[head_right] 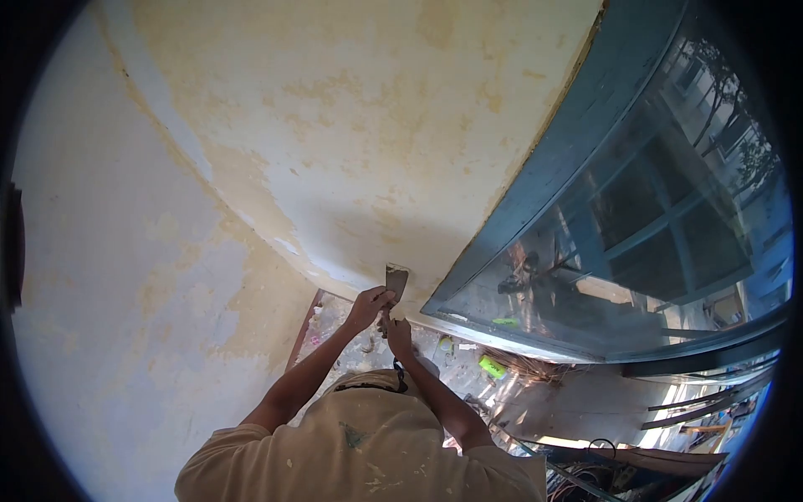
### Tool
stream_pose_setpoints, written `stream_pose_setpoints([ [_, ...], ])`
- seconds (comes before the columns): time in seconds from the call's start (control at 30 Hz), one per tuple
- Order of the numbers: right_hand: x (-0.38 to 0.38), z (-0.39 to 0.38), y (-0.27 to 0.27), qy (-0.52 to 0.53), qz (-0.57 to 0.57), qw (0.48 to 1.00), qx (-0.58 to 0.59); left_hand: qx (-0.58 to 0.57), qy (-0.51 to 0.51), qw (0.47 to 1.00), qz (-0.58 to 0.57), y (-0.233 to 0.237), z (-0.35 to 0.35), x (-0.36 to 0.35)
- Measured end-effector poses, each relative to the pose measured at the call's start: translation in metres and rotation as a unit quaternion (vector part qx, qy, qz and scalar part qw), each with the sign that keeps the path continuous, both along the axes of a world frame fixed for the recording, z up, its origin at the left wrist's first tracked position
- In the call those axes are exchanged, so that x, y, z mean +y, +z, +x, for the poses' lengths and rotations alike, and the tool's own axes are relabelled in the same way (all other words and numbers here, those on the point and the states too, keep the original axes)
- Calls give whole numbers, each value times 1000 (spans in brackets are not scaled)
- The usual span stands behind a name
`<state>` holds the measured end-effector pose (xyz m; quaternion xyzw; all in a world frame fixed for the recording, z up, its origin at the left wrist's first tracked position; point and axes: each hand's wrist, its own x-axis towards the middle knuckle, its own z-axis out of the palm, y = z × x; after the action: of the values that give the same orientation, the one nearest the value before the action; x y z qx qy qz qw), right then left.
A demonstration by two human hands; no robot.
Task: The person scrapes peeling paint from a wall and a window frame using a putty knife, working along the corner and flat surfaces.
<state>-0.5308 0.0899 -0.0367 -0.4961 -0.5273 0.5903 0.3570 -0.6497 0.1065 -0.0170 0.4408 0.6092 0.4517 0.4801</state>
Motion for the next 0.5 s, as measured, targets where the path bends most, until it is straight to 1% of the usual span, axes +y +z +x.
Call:
stream_pose_setpoints([
  [0.03, 4, 0, 0, 1, -66, 995, 77, 9, -10, 1000, 18, 18, -1, 2],
  [0.07, 8, -2, 11, -4, -39, 995, 87, 18, -20, 999, 34, 48, -4, 5],
  [0.1, 16, -5, 36, -9, -12, 995, 96, -21, -18, 999, 22, 83, -5, 9],
  [0.13, 23, -9, 62, -14, 16, 994, 107, -33, -8, 999, 39, 102, -7, 15],
  [0.2, 32, -16, 126, -5, 34, 991, 131, -41, -8, 994, 101, 159, -11, 19],
  [0.23, 32, -18, 140, -2, 43, 989, 143, -45, -2, 992, 115, 175, -11, 19],
  [0.3, 30, -21, 138, 0, 53, 987, 154, -53, 7, 987, 149, 194, -11, 21],
  [0.33, 32, -24, 134, 2, 60, 985, 162, -28, 13, 990, 135, 189, -10, 21],
  [0.37, 32, -23, 106, 0, 77, 988, 136, -2, 19, 992, 123, 174, -9, 17],
  [0.4, 23, -22, 102, -17, 52, 993, 107, 24, 25, 993, 111, 155, -8, 12],
  [0.47, 9, -18, 56, -3, 1, 991, 135, 57, 42, 990, 121, 90, -4, 1],
  [0.5, -2, -11, 46, 18, -18, 990, 141, 47, 44, 993, 94, 82, -1, -10],
])
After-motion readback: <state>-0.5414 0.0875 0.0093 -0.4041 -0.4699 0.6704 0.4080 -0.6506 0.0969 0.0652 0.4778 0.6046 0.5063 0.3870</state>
